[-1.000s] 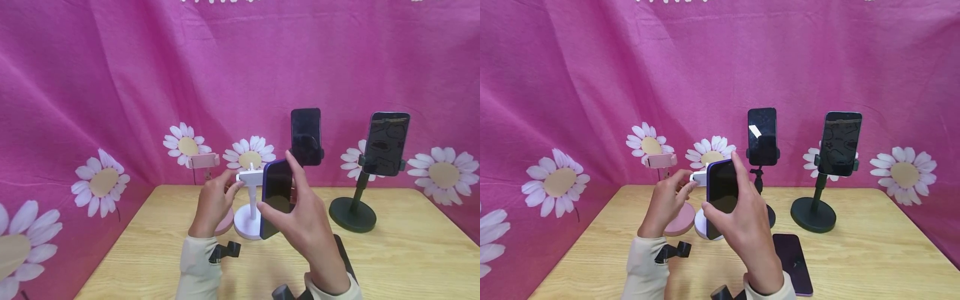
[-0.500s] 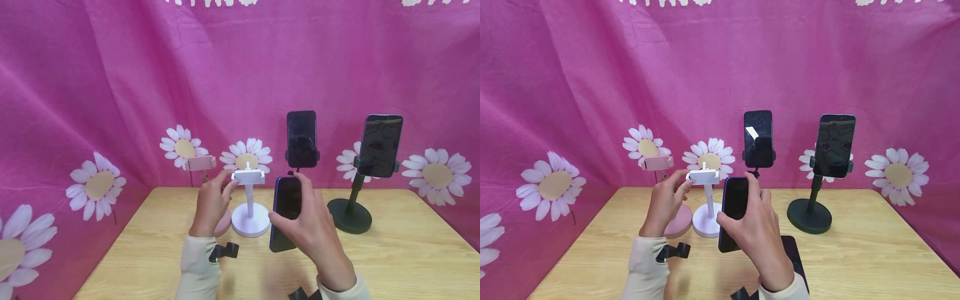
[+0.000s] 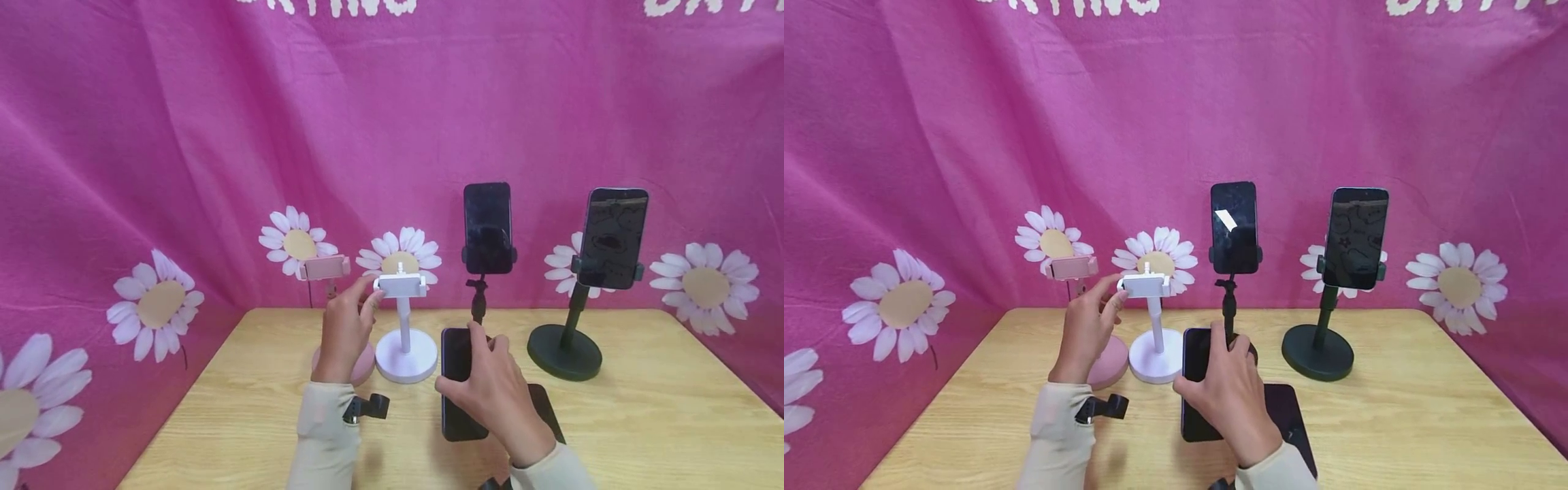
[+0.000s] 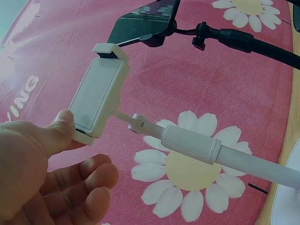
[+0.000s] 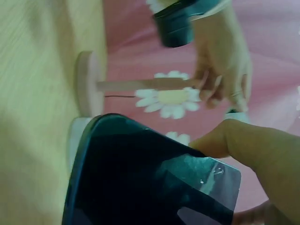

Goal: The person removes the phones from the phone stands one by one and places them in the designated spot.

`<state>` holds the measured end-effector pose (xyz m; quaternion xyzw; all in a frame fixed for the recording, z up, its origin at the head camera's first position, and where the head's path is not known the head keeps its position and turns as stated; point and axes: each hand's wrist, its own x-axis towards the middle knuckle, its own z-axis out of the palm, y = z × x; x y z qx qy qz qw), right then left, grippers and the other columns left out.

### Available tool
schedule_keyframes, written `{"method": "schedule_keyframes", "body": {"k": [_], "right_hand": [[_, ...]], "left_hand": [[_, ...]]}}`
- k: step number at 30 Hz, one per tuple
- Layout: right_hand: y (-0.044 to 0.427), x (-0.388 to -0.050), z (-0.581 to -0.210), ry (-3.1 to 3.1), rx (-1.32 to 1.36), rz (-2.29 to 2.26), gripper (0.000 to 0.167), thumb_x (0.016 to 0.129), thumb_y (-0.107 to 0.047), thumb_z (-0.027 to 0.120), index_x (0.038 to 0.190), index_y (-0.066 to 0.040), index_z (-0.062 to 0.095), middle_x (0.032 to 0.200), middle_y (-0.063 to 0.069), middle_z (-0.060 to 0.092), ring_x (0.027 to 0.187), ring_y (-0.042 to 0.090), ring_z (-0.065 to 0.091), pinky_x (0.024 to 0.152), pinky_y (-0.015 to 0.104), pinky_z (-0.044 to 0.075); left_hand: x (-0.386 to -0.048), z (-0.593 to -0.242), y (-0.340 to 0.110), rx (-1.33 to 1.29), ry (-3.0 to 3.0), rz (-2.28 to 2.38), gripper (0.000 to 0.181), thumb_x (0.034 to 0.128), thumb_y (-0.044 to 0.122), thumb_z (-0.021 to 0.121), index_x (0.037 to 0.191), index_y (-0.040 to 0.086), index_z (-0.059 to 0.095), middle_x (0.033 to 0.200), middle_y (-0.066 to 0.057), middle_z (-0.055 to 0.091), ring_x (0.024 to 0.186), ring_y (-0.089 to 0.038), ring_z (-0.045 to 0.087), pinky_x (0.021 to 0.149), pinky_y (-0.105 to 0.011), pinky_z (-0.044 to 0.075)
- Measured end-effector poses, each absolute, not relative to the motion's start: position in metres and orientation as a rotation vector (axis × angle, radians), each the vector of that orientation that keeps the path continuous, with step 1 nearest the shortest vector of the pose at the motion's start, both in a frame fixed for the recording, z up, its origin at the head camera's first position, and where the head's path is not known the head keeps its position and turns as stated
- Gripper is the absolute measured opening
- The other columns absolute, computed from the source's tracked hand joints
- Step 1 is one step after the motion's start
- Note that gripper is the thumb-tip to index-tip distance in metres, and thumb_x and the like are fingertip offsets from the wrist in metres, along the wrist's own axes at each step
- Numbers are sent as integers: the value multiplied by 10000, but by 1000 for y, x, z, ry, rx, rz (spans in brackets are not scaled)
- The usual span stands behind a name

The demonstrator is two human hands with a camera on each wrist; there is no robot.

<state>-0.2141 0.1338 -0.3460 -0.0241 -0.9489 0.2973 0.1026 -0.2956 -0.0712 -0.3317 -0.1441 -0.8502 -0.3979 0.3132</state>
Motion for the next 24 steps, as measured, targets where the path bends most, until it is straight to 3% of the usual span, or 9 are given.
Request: {"method": "schedule_keyframes", "body": {"k": [7, 16, 24], "right_hand": [[137, -226, -369, -2887, -74, 747, 879, 631, -406, 809, 1344, -86, 407, 1066, 266, 464, 770, 321, 533, 624, 489, 520], [138, -225, -398, -2956, -58, 591, 809, 614, -403, 820, 1216, -18, 442, 940, 232, 419, 721, 330, 509, 492, 416, 456], [141, -224, -401, -3002, -87, 541, 789, 607, -394, 826, 1163, 33, 462, 953, 235, 397, 711, 344, 499, 510, 433, 456]], "left_hand": [[-299, -329, -72, -380, -2226, -1033, 341, 917, 213, 658, 1256, 192, 635, 777, -23, 656, 555, -100, 570, 540, -253, 498], [-296, -332, -72, -380, -2268, -1078, 365, 911, 222, 659, 1274, 206, 621, 788, -2, 631, 598, -118, 575, 557, -243, 511], [-295, -330, -72, -392, -2261, -1039, 340, 926, 209, 646, 1264, 180, 623, 826, -38, 675, 576, -112, 579, 548, -259, 494]]}}
